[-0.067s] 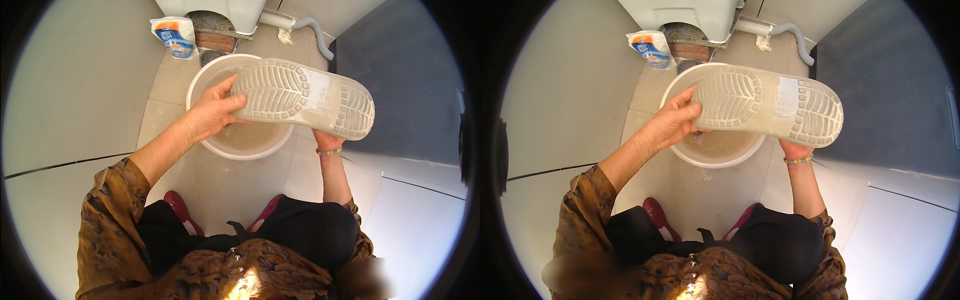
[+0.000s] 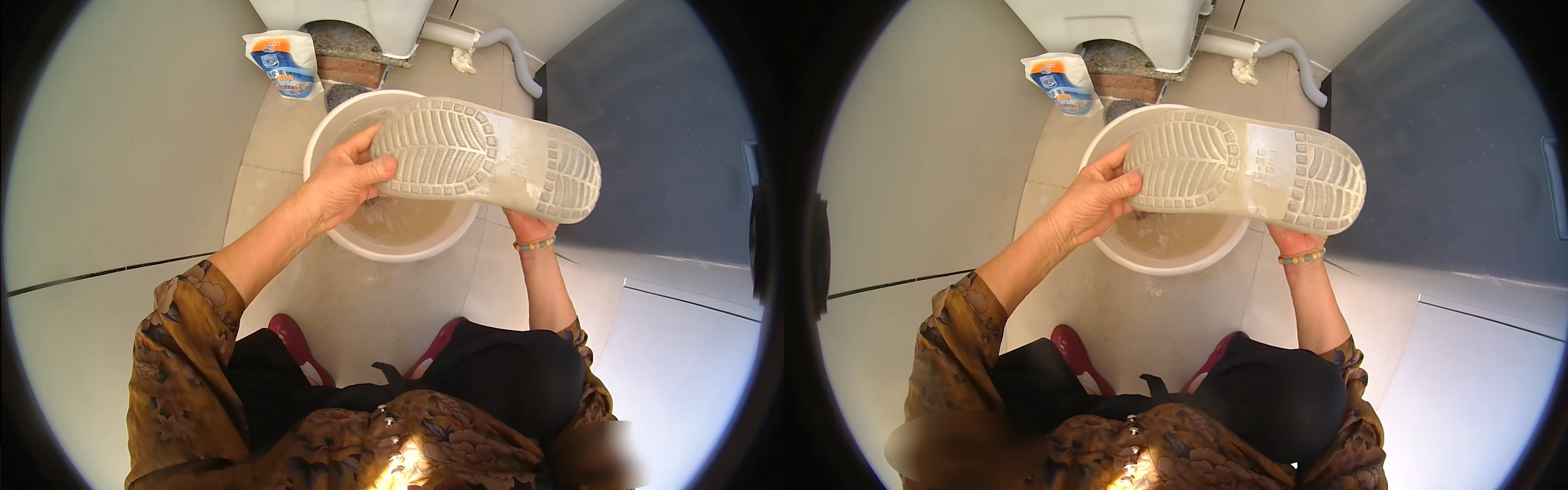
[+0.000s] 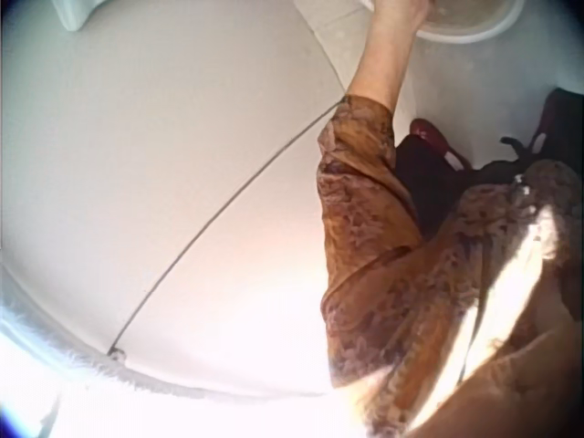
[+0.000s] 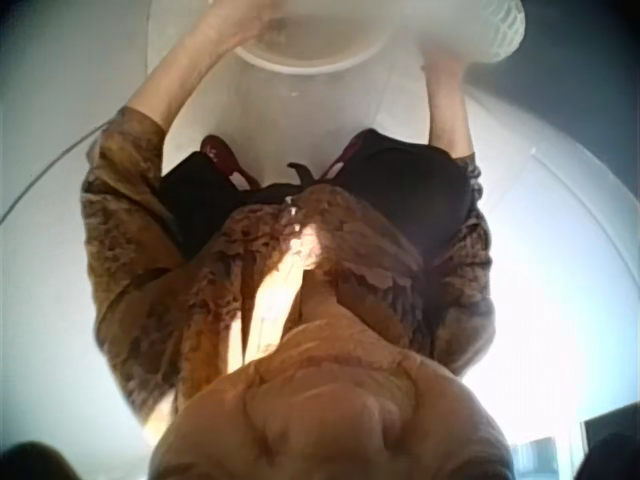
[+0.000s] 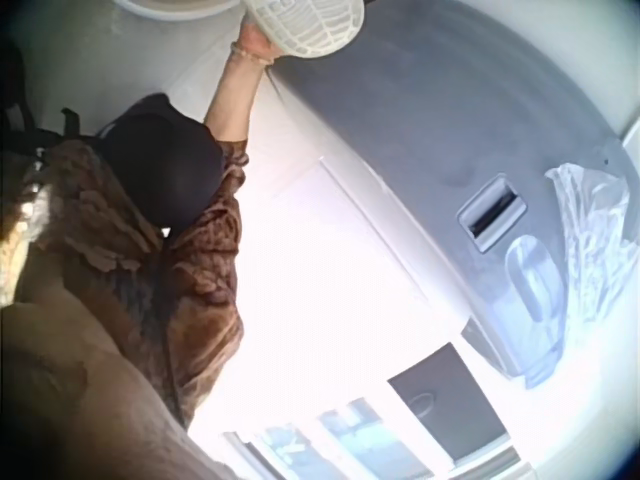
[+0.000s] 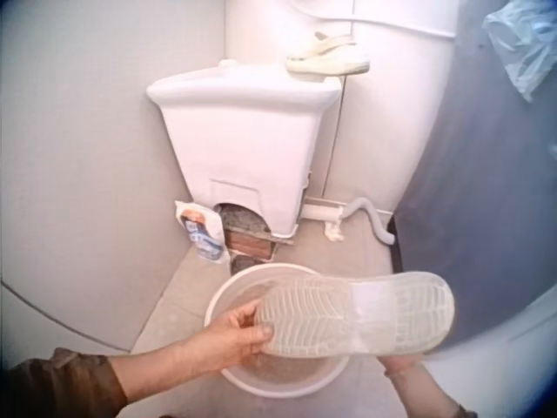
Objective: The person scrubs a pair of white clogs with a brush in a bucket of soapy water, rinses them, and places them on a nearby surface. They then pour the dirty water into a sink and place a basin inside it.
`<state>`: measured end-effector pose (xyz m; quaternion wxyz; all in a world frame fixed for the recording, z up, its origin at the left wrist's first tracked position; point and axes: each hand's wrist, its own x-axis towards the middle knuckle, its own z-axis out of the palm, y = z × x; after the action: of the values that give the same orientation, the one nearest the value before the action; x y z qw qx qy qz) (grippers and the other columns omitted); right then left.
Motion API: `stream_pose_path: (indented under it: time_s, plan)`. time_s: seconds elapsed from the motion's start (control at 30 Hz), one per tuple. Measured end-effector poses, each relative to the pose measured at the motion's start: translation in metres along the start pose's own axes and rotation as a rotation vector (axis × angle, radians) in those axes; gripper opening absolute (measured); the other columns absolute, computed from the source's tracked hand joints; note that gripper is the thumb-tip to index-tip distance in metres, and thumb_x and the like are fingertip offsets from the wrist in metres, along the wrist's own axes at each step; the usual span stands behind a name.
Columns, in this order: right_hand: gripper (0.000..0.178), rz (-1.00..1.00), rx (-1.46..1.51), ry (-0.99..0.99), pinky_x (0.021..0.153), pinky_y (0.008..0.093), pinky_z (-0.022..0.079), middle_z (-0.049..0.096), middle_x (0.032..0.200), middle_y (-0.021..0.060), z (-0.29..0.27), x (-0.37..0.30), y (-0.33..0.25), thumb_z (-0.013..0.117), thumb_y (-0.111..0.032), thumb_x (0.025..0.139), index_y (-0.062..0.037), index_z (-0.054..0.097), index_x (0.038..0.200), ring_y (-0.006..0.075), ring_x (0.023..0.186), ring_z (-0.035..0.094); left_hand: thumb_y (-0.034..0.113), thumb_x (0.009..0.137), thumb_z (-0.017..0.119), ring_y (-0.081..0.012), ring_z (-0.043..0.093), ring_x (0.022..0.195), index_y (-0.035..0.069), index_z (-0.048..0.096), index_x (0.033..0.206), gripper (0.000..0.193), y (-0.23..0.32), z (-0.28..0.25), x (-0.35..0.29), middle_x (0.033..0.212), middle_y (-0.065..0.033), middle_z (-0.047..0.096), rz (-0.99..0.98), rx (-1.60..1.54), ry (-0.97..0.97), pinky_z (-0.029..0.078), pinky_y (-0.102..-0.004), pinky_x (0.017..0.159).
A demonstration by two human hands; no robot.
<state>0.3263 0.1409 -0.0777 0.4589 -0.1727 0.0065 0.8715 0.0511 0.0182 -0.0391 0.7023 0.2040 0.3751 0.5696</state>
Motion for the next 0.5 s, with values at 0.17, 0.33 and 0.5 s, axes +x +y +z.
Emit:
stream_pose_path:
  time_s: [0.17,0.33,0.5]
  plan:
    - [0.064,0.099,-0.650,0.063,0.096,0.0479,0.044,0.041,0.138,0.0096,0.015,-0.024,0.022,0.040,-0.057,0.089,-0.0136,0.039,0.136,0.0288,0.122,0.045,0.013,0.076,0.072,-0.0153,0.046,0.119,0.010,0.036,0.139,0.072,-0.004,-0.028,0.000,0.132,-0.0027,0.048,0.121,0.066,-0.012,0.034,-0.0339,0.105]
    - [0.087,0.392,-0.652,-0.173,0.082,0.0674,0.044,0.036,0.141,0.0111,0.006,-0.023,0.029,0.050,-0.071,0.074,-0.0206,0.028,0.142,0.0384,0.121,0.043,0.012,0.076,0.072,-0.0154,0.044,0.122,0.013,0.038,0.138,0.071,-0.001,-0.055,0.004,0.135,-0.0021,0.047,0.195,0.091,-0.158,0.031,-0.0333,0.107]
    - [0.094,0.395,-0.615,-0.080,0.091,0.0656,0.038,0.036,0.141,0.0141,0.052,-0.069,0.034,0.078,-0.049,0.064,-0.0144,0.033,0.139,0.0369,0.123,0.042,0.005,0.082,0.063,-0.0172,0.042,0.125,0.007,0.033,0.139,0.064,0.009,-0.063,0.013,0.140,-0.0041,0.041,0.275,0.037,-0.333,0.031,-0.0334,0.108]
